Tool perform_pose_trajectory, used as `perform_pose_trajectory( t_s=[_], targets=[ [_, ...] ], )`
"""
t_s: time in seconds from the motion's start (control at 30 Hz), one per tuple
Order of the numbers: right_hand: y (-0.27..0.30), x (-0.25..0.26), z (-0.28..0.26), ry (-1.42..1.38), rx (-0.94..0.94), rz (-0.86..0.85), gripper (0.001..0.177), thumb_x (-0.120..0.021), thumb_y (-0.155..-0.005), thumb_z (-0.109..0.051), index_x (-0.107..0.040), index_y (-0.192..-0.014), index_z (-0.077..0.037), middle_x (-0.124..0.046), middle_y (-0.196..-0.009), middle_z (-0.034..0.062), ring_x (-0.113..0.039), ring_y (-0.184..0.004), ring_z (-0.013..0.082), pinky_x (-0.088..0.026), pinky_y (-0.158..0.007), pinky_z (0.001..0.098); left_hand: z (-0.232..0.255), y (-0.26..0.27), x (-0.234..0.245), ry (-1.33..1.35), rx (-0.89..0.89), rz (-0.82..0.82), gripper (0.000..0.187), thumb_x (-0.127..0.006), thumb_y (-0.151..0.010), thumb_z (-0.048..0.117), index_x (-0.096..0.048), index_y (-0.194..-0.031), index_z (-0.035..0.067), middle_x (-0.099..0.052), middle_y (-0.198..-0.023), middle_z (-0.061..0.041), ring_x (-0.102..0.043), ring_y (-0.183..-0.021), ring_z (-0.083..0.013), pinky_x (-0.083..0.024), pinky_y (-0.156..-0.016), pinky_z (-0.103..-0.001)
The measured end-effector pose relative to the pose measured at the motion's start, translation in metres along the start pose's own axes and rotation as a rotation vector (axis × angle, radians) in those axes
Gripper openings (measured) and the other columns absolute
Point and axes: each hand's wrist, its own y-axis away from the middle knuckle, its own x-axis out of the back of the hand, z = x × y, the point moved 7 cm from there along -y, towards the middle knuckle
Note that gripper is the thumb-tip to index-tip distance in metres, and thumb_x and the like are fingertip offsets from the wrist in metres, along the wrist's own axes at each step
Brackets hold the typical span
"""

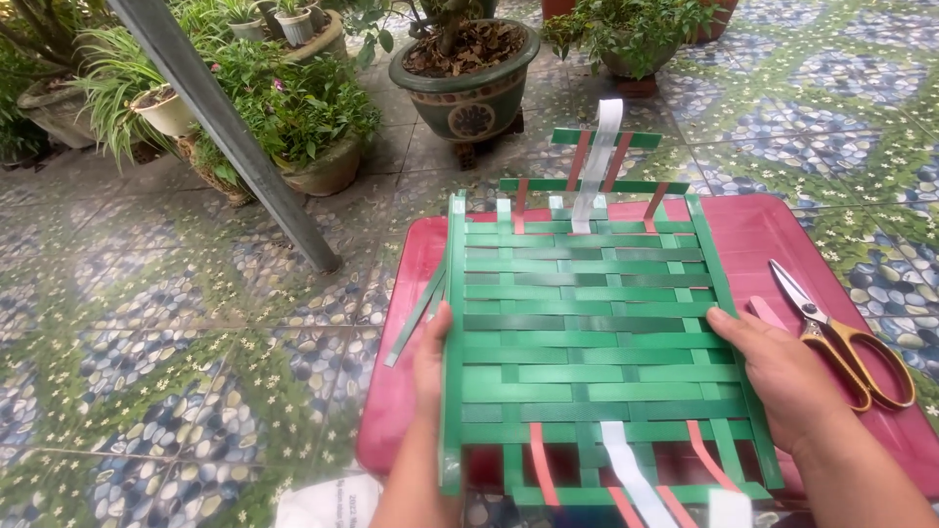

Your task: Weaving and securing green and white plastic strips to create a mat on a small red stool.

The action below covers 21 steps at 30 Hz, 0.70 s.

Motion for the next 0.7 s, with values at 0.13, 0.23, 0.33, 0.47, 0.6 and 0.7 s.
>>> perform_pose_trajectory(
  t_s=[0.13,0.23,0.33,0.47,0.6,0.7],
  targets=[
    [-0.010,0.004,0.004,0.098,0.049,-0.003,0.045,-0.047,-0.083,-0.025,-0.049,-0.122,-0.004,-0.008,-0.149,-0.0080,-0.030,-0.130,0.0063,-0.038,-0.097,0.0370,0.008,0.008,0.007,-0.205,-0.091,0.290,0.042,-0.053,-0.077,0.031,-0.059,-0.105,0.000,-0.062,-0.098,-0.015,-0.059,-0.089,-0.0271,-0.048,-0.076,-0.036],
    [0.005,0.000,-0.001,0.072,-0.025,0.020,0.040,-0.048,-0.085,-0.022,-0.050,-0.121,-0.004,-0.033,-0.143,-0.0036,-0.051,-0.110,0.0203,-0.045,-0.085,0.0400,0.017,0.019,-0.002,-0.356,-0.169,0.405,0.038,-0.053,-0.079,0.025,-0.059,-0.104,-0.003,-0.062,-0.094,-0.015,-0.060,-0.086,-0.0276,-0.048,-0.075,-0.036],
    [-0.001,-0.003,0.003,0.003,-0.012,-0.049,0.031,-0.044,-0.092,-0.017,-0.056,-0.115,0.000,-0.060,-0.106,0.0159,-0.056,-0.090,0.0289,-0.045,-0.077,0.0413,0.015,0.020,-0.006,-0.340,-0.149,0.391,0.041,-0.053,-0.078,0.026,-0.059,-0.106,-0.004,-0.062,-0.098,-0.016,-0.059,-0.089,-0.0278,-0.048,-0.077,-0.036],
    [-0.001,0.007,-0.005,0.134,0.010,0.060,0.050,-0.049,-0.083,-0.021,-0.041,-0.128,-0.004,-0.033,-0.141,0.0021,-0.043,-0.119,0.0194,-0.038,-0.095,0.0364,0.003,0.010,-0.010,-0.322,-0.060,0.246,0.051,-0.051,-0.078,0.035,-0.056,-0.112,-0.002,-0.061,-0.103,-0.017,-0.058,-0.094,-0.0288,-0.048,-0.080,-0.039],
    [-0.012,0.025,-0.007,0.166,0.041,0.108,0.043,-0.053,-0.085,-0.020,-0.045,-0.125,-0.004,-0.050,-0.122,0.0074,-0.052,-0.099,0.0236,-0.043,-0.081,0.0396,0.000,0.023,-0.031,-0.512,0.002,0.323,0.048,-0.051,-0.078,0.028,-0.050,-0.121,0.006,-0.061,-0.109,-0.014,-0.059,-0.094,-0.0254,-0.049,-0.078,-0.036],
    [-0.018,0.036,-0.008,0.196,0.064,0.159,0.044,-0.055,-0.086,-0.021,-0.045,-0.125,-0.003,-0.052,-0.118,0.0104,-0.052,-0.097,0.0261,-0.044,-0.078,0.0417,-0.003,0.026,-0.040,-0.780,0.045,0.327,0.047,-0.047,-0.081,0.023,-0.048,-0.126,0.008,-0.060,-0.116,-0.010,-0.058,-0.100,-0.0216,-0.048,-0.081,-0.033]
  ],
)
